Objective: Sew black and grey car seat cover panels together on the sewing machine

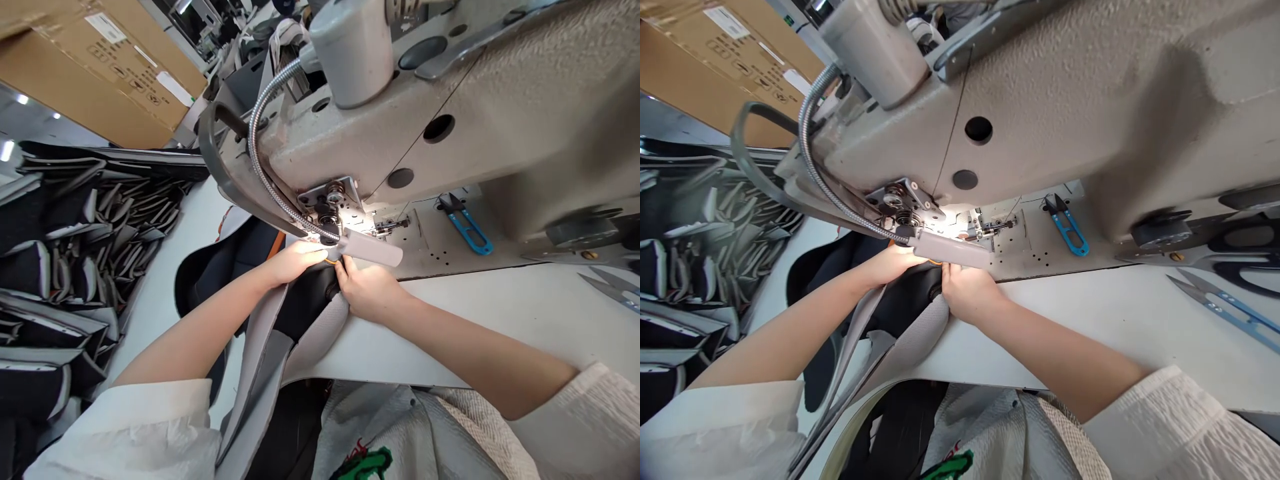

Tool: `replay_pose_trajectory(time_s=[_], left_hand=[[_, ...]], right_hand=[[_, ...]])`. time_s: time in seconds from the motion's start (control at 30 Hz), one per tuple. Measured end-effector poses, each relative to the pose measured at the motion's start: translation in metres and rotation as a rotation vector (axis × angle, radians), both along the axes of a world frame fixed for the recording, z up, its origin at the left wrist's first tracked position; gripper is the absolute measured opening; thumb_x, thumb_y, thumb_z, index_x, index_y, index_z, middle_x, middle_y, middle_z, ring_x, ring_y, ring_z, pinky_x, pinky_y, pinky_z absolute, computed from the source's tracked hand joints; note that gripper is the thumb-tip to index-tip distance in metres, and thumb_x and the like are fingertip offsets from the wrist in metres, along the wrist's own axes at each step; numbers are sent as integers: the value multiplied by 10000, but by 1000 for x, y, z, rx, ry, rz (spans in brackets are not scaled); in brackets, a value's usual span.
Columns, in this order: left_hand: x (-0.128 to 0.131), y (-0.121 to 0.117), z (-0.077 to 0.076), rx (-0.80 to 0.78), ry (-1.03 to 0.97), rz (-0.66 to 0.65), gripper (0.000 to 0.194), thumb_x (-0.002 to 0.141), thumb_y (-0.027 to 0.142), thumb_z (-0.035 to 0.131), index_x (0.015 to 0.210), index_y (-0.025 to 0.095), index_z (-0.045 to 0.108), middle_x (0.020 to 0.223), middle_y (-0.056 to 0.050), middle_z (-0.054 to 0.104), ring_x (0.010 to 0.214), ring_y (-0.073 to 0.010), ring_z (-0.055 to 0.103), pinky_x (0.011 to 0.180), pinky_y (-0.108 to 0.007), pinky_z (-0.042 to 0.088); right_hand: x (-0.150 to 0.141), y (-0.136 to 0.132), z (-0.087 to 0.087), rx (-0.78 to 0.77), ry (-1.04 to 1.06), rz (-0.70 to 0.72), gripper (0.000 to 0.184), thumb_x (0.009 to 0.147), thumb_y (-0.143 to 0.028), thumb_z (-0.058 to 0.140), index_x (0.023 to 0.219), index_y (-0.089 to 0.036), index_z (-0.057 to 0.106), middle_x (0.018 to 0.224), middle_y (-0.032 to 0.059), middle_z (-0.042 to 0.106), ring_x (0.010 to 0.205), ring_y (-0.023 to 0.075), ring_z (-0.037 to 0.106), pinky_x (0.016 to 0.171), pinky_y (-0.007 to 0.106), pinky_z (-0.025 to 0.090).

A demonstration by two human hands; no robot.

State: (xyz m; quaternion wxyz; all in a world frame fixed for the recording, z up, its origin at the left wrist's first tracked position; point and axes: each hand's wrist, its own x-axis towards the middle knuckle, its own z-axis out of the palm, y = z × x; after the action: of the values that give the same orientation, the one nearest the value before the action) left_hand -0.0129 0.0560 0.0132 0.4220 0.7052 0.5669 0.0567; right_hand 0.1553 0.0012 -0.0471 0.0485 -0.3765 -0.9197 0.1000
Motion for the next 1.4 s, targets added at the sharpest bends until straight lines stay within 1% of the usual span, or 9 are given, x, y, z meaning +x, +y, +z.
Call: replay_pose_trajectory(time_s=[0.2,0.37,0.53,0.63,0.7,0.83,1.0,1.23,1.4], left_hand=[[-2,6,-6,59,29,-55,405,815,377,484,1127,163,628,1183,-51,618,1187,-216,473,1078,-362,303],[-4,6,-7,40,45,-34,381,820,386,481,1061,150,656,1136,-57,641,1134,-221,514,1039,-354,359],[5,1,0,32,56,-14,334,832,346,460,1012,145,657,1074,-55,663,1068,-206,547,1028,-367,365],[11,1,5,30,42,-19,306,834,277,427,973,119,649,1069,-62,658,1026,-195,563,999,-364,393],[13,0,7,62,51,-52,295,830,232,416,997,119,630,1119,-60,637,1033,-183,558,983,-337,406],[22,-15,6,238,384,-244,268,853,181,393,990,145,620,1054,-63,643,965,-190,575,902,-312,445],[39,-47,0,510,976,-457,283,849,108,401,1082,123,563,947,-132,611,893,-248,574,717,-326,460],[24,-31,4,422,768,-483,329,897,171,347,1175,192,521,988,-80,612,876,-204,594,715,-284,460],[39,-40,3,462,922,-457,324,837,100,392,1122,122,545,905,-124,608,876,-261,586,676,-324,456]], right_hand=[[-5,2,-1,22,17,-17,580,777,-23,346,1348,73,319,1255,327,467,952,312,587,573,361,494],[1,2,-3,18,26,4,555,791,-114,429,1312,65,359,1217,318,487,927,308,577,528,336,460],[31,-6,6,97,237,175,218,806,-293,561,941,-121,573,979,151,607,996,277,526,706,344,444],[21,-8,4,185,271,303,55,827,-172,524,806,-141,564,803,99,624,930,235,544,769,357,418],[-3,-8,-2,243,240,356,165,838,-71,434,752,-133,559,730,104,625,754,202,569,716,362,419],[-43,-10,-15,351,237,313,219,832,-50,380,810,-96,593,766,170,643,676,237,593,582,361,417],[-22,-26,-22,439,271,239,224,829,-61,405,900,-71,618,903,227,649,848,282,622,778,465,438],[6,-14,-22,213,358,336,114,851,-132,480,836,-144,592,1113,162,620,1097,245,536,964,422,364],[0,-10,-25,168,446,353,173,876,-131,451,873,-176,618,1004,46,659,1074,207,516,1038,402,300]])
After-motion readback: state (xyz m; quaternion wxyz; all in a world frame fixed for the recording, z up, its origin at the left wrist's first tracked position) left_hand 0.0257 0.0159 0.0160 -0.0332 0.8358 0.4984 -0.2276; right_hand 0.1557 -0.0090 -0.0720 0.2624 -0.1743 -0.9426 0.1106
